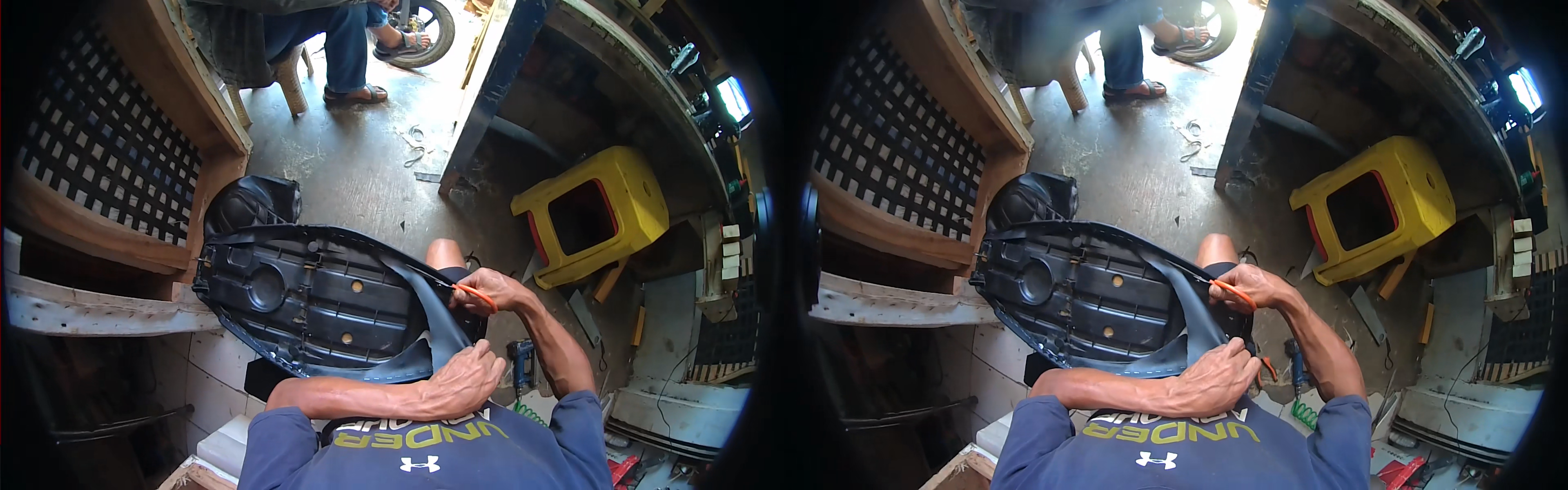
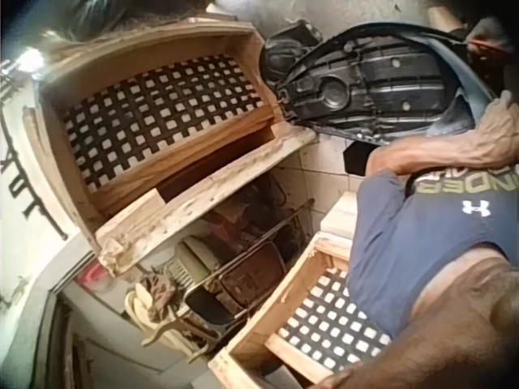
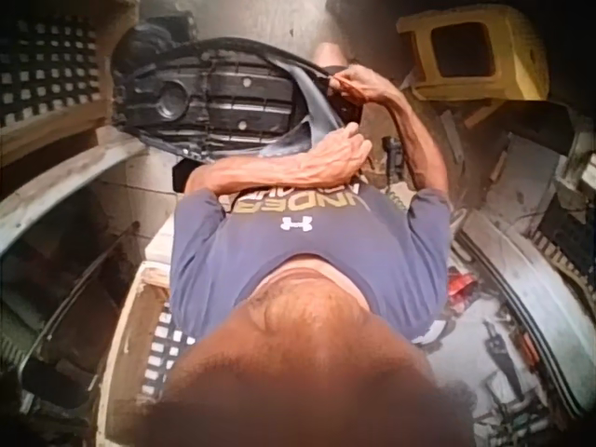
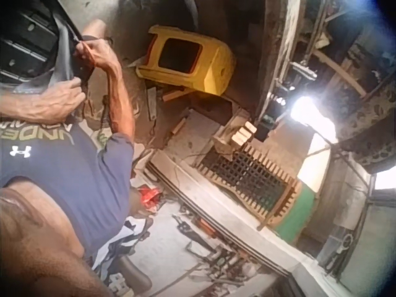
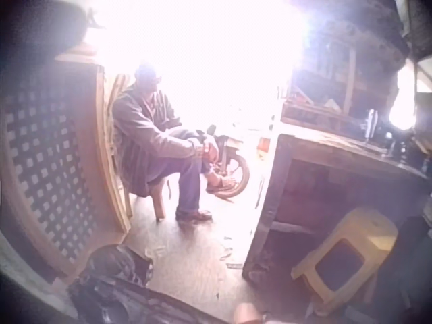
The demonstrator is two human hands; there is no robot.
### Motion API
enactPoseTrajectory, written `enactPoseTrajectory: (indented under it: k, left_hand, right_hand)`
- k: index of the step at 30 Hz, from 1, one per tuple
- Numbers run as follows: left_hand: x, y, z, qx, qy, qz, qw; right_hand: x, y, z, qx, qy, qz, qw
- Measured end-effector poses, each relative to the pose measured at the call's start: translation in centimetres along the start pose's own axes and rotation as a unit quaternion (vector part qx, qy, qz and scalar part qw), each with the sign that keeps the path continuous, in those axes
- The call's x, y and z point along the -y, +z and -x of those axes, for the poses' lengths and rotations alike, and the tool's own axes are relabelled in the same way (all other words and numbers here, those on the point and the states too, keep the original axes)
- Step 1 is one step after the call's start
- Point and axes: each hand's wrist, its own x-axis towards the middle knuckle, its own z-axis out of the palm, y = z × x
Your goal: The person reupholsters a motorcycle seat by removing old staples with a tool, stretching a new cover over the frame, securing it using a staple gun, and trimming excess material with scissors.
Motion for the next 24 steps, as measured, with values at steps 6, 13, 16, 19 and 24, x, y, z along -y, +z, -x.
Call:
enactPoseTrajectory:
  k: [6,13,16,19,24]
  left_hand:
    - [-0.4,0.1,0.5,-0.002,0.027,0.005,1.0]
    - [-0.8,-0.5,0.7,0.007,0.045,0.024,0.999]
    - [-1.2,-0.9,1.1,0.007,0.029,0.044,0.999]
    - [-1.6,-0.6,1.2,0.049,0.074,0.042,0.995]
    - [-1.6,-1.0,1.5,0.055,0.062,0.08,0.993]
  right_hand:
    - [1.9,0.3,-0.9,0.014,0.005,0.022,1.0]
    - [2.6,0.4,-1.6,0.01,0.01,-0.01,1.0]
    - [4.4,0.6,-2.0,-0.019,0.034,0.054,0.998]
    - [0.9,0.5,-2.6,0.011,0.002,-0.047,0.999]
    - [3.2,0.5,-2.7,0.001,-0.007,-0.011,1.0]
